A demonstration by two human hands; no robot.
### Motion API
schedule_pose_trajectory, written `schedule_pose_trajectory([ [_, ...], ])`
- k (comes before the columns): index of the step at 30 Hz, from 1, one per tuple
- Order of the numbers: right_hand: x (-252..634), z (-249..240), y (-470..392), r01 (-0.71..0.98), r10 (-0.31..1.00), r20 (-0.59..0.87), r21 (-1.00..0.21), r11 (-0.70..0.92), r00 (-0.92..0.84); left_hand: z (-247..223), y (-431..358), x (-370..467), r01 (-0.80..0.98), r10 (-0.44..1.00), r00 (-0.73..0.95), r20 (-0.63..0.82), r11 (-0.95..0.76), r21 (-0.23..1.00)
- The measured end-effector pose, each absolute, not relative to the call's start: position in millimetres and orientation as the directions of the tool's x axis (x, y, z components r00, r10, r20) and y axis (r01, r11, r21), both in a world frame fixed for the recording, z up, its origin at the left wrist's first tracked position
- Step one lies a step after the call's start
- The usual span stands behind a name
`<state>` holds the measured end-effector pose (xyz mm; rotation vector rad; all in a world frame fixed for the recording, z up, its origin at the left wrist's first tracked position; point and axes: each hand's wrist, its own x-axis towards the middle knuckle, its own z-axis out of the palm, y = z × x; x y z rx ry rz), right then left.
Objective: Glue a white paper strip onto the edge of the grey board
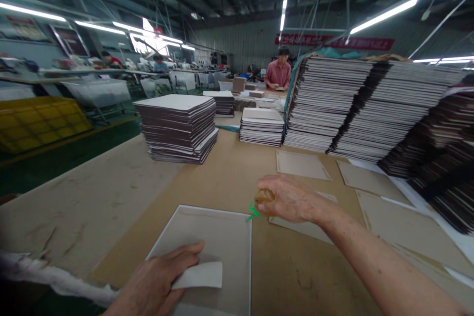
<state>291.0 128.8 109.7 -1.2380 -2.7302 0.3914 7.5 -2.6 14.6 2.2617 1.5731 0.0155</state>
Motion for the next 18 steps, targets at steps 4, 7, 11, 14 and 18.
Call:
schedule_pose_trajectory([
  [4,300.6,106.3,127.7,0.722,0.765,0.009,-0.324,0.612,-0.644,15.2,-2.3,8.0,0.893,0.91,0.371,-0.186,-0.295,0.341],
  [7,304.0,101.9,127.7,0.705,0.763,0.022,-0.364,0.608,-0.646,15.3,-2.0,7.8,0.883,0.911,0.373,-0.175,-0.29,0.369],
  [11,301.9,96.9,127.4,0.686,0.765,0.028,-0.423,0.593,-0.644,16.3,-1.5,7.9,0.869,0.911,0.381,-0.157,-0.296,0.396],
  [14,294.4,95.2,127.2,0.664,0.767,0.032,-0.478,0.574,-0.64,15.6,-1.5,7.4,0.877,0.906,0.383,-0.182,-0.294,0.38],
  [18,277.1,87.9,125.2,0.618,0.786,0.06,-0.583,0.528,-0.615,10.1,-1.3,4.3,0.879,0.908,0.381,-0.173,-0.298,0.372],
])
